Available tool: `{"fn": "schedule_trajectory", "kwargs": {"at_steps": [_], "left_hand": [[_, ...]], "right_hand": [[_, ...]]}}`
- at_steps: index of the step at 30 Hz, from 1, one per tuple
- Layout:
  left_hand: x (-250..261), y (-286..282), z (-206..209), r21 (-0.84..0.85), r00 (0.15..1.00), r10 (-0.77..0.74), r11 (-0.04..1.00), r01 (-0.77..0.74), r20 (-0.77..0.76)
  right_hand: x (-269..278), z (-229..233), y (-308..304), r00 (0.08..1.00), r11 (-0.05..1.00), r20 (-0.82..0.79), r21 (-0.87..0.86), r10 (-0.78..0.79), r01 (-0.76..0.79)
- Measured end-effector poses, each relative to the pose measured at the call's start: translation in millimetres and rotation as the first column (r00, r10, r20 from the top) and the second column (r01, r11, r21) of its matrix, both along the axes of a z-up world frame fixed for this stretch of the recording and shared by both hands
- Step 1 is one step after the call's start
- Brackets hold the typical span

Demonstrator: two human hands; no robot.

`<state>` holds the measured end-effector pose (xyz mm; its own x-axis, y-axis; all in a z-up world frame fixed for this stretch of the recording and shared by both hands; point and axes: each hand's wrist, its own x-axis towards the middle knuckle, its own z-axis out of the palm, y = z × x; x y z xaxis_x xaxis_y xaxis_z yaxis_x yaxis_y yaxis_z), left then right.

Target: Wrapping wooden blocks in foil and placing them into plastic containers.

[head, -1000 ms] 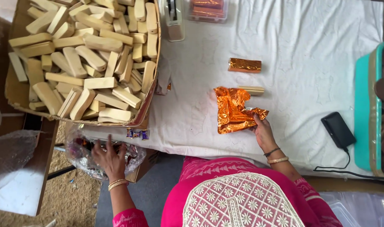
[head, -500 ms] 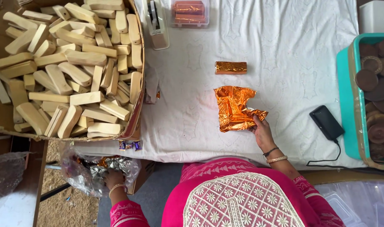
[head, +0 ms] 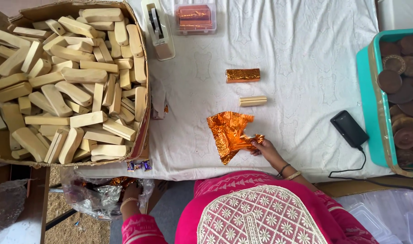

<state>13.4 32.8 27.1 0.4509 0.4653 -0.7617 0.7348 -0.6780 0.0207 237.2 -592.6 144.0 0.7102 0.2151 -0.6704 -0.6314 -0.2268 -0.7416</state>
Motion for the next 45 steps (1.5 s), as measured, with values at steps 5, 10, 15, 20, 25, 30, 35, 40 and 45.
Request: {"fn": "schedule_trajectory", "kwargs": {"at_steps": [5, 10, 15, 20, 25, 30, 35, 40, 45], "left_hand": [[-3, 1, 51, -0.013, 0.985, 0.101, 0.995, -0.1, 0.143], [-16, -4, 78, 0.128, 0.949, 0.084, 0.983, -0.128, 0.305], [-27, -22, 100, 0.394, 0.878, -0.066, 0.908, -0.144, 0.473], [19, -104, 187, 0.208, 0.58, -0.033, 0.949, -0.237, 0.814], [80, -199, 262, -0.24, 0.586, 0.216, 0.97, -0.039, 0.781], [104, -249, 236, 0.054, 0.306, -0.18, 0.925, 0.377, 0.935], [79, -248, 201, -0.102, 0.482, -0.06, 0.947, 0.303, 0.874], [28, -196, 202, -0.074, 0.334, 0.051, 0.996, 0.054, 0.941], [-22, -110, 172, -0.115, 0.116, 0.201, 0.853, -0.508, 0.973]], "right_hand": [[10, -7, -9, 0.991, 0.991, 0.039, 0.055, -0.128, 0.126], [16, -13, -4, 0.979, 0.978, 0.063, 0.092, -0.192, 0.186], [22, -6, 15, 0.98, 0.978, 0.096, 0.132, -0.177, 0.163], [30, 27, 47, 0.987, 0.983, 0.154, 0.185, -0.05, 0.021], [34, 28, 80, 0.966, 0.943, 0.195, 0.252, 0.17, -0.217], [25, 67, 136, 0.886, 0.806, 0.093, 0.381, 0.454, -0.453], [20, 91, 163, 0.759, 0.694, 0.108, 0.34, 0.642, -0.635], [21, 78, 156, 0.645, 0.616, 0.173, 0.196, 0.744, -0.763], [25, 30, 125, 0.567, 0.602, 0.229, -0.135, 0.791, -0.787]]}}
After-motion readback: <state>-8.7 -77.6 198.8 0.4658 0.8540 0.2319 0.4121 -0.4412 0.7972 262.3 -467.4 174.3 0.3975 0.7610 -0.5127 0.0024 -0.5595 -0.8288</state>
